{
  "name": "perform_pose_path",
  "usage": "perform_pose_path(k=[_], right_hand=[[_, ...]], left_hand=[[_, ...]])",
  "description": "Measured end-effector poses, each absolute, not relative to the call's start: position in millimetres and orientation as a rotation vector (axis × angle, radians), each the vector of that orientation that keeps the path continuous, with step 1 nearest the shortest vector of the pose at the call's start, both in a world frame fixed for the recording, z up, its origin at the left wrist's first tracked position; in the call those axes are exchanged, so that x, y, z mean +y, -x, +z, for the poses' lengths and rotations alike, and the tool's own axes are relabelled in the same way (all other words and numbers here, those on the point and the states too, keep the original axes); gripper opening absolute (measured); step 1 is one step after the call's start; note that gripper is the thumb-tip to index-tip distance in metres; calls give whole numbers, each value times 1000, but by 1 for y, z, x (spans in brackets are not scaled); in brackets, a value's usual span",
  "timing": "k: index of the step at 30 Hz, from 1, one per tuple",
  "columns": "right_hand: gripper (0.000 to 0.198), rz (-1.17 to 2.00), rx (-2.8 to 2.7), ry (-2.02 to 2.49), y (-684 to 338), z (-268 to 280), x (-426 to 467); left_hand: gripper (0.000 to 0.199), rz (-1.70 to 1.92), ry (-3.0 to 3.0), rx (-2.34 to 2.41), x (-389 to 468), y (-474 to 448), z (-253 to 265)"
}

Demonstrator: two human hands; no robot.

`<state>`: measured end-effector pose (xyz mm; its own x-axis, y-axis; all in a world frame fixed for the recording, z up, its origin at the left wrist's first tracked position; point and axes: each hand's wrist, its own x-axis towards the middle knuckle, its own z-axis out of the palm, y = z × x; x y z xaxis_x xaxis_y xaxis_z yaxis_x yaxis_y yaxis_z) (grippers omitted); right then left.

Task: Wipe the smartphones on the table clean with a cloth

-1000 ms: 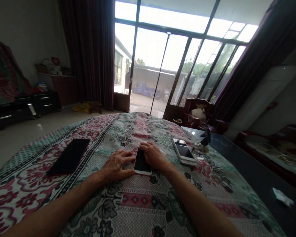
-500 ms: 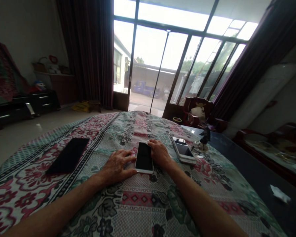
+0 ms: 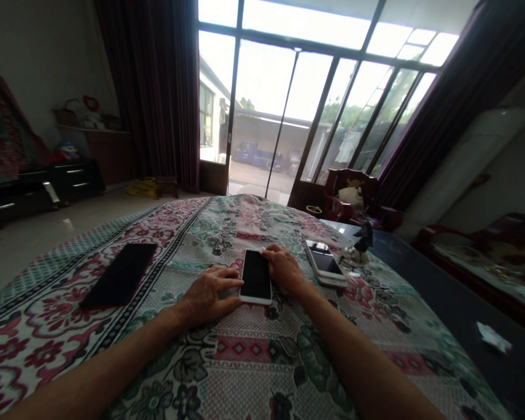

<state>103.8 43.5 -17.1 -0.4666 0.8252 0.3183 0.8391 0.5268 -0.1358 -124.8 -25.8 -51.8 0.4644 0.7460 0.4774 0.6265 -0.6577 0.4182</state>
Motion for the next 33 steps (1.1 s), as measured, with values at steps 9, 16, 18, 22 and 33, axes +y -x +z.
perform_pose_path(k=[9,16,18,22,33], right_hand=[[27,-2,-2559,1275,-69,-9,12],[20,61,-2539,1477,-66,2,9],[23,39,-2475,1570,-74,3,17],[26,-23,-2380,1627,-86,-5,31],[38,32,-2530,1186,-78,-15,43]], left_hand=[[19,933,-2477,1151,-26,126,-44],[20,937,-2487,1144,-25,127,-48],[21,919,-2473,1160,-26,127,-47],[21,899,-2461,1179,-26,127,-46],[20,945,-2522,1160,-25,125,-51]])
